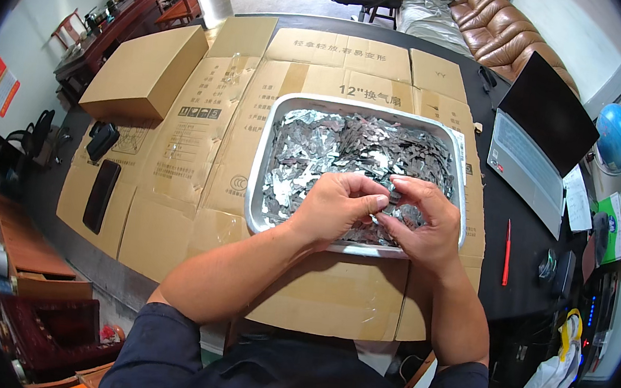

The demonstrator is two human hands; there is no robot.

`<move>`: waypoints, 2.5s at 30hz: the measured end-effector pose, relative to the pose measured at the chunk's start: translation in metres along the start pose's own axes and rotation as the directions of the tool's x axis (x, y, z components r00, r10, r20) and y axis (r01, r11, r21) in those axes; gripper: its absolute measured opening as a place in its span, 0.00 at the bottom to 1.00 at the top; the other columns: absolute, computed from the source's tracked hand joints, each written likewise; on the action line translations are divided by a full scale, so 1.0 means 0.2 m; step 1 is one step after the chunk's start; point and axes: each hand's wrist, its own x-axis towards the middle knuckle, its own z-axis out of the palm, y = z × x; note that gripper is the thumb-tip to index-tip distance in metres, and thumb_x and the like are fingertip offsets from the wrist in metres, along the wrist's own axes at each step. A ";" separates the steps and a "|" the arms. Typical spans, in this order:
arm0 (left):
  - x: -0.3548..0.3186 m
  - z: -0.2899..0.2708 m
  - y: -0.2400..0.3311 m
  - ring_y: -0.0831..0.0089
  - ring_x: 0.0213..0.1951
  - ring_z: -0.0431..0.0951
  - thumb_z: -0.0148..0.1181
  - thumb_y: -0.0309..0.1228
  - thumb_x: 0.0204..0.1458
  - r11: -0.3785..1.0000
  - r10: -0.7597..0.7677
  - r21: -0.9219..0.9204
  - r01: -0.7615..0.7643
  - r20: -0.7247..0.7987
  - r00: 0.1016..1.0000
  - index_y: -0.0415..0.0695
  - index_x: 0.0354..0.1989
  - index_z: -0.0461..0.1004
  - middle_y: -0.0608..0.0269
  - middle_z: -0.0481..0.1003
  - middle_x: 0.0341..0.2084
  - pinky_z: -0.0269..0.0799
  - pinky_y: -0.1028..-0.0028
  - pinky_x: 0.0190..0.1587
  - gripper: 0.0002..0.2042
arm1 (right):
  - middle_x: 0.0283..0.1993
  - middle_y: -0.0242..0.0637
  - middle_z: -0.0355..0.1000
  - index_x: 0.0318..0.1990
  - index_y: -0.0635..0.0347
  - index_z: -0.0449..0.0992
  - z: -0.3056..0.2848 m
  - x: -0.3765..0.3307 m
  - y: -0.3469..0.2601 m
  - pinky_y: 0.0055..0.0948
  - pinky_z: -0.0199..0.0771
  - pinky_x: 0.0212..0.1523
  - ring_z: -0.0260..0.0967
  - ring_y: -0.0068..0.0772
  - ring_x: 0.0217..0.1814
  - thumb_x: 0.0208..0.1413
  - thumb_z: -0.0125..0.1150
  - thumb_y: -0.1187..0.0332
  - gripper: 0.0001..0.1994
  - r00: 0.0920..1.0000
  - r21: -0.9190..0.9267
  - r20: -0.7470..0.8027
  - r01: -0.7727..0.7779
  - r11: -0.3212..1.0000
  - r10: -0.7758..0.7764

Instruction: The person repeatedly picks up small metallic shards from a white tray, inspects them by turning them over, and places them back into the tray. The hands work continuously over the tray without using any tools.

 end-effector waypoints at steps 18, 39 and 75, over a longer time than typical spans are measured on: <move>-0.01 -0.02 0.05 0.81 0.29 0.79 0.73 0.24 0.57 0.998 -0.034 0.046 0.031 0.067 0.997 0.35 0.43 0.81 0.63 0.82 0.30 0.74 0.79 0.32 0.09 | 0.51 0.42 0.83 0.60 0.58 0.81 -0.01 -0.02 -0.03 0.31 0.83 0.51 0.82 0.33 0.48 0.45 0.79 0.79 0.30 0.983 0.140 0.109 -0.164 0.976 0.150; -0.02 -0.02 0.10 0.74 0.39 0.84 0.72 0.20 0.56 0.994 -0.070 0.095 0.050 0.215 0.974 0.35 0.45 0.81 0.58 0.84 0.39 0.82 0.73 0.43 0.10 | 0.49 0.45 0.83 0.53 0.60 0.82 -0.02 -0.01 -0.06 0.34 0.86 0.48 0.84 0.41 0.46 0.43 0.79 0.78 0.26 0.991 0.040 0.076 0.107 0.993 -0.110; -0.02 -0.31 0.46 0.82 0.35 0.78 0.72 0.32 0.60 0.500 0.218 0.860 -0.099 -0.015 0.976 0.37 0.48 0.83 0.66 0.82 0.32 0.77 0.76 0.39 0.13 | 0.41 0.39 0.83 0.52 0.60 0.82 -0.19 0.06 0.09 0.27 0.82 0.43 0.81 0.29 0.39 0.46 0.80 0.75 0.23 0.961 -0.107 -0.241 -0.168 0.980 0.138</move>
